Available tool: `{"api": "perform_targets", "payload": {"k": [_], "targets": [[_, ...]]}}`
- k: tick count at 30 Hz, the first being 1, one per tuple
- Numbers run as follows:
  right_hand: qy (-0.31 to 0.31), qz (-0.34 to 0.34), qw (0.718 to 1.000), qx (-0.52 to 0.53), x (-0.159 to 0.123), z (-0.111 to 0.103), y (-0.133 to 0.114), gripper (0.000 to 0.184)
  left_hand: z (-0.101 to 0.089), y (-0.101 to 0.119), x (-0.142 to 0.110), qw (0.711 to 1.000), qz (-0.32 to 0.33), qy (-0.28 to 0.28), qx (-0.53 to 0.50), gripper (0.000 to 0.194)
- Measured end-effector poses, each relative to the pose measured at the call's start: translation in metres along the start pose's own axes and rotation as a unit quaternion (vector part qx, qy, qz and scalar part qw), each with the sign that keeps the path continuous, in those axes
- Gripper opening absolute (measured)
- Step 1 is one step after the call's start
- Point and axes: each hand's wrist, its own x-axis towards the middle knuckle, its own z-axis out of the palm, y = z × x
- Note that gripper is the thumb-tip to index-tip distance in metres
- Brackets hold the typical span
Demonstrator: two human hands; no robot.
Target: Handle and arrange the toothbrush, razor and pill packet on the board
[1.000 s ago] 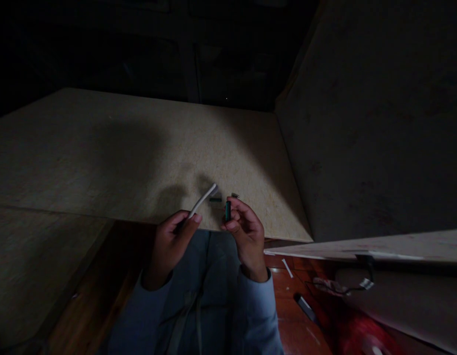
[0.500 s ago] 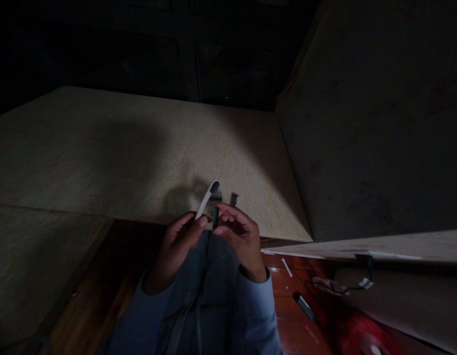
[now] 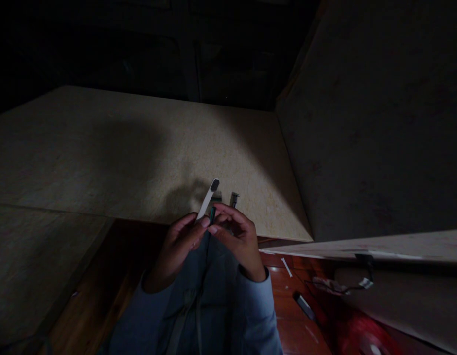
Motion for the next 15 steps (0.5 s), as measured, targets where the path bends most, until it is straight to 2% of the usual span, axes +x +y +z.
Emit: {"api": "perform_targets", "payload": {"k": [9,15], "targets": [[-0.033,-0.022,0.999,-0.025,-0.0007,-0.0022,0.0031,0.041,-0.0011,-0.0011,0.0020,0.997,-0.048,0.008,-0.055,0.046],[-0.060,-0.047,0.994,-0.078,-0.0002,-0.0029,0.0009,0.041,-0.0013,-0.0010,0.0040,0.997,-0.040,0.010,-0.063,0.045]]}}
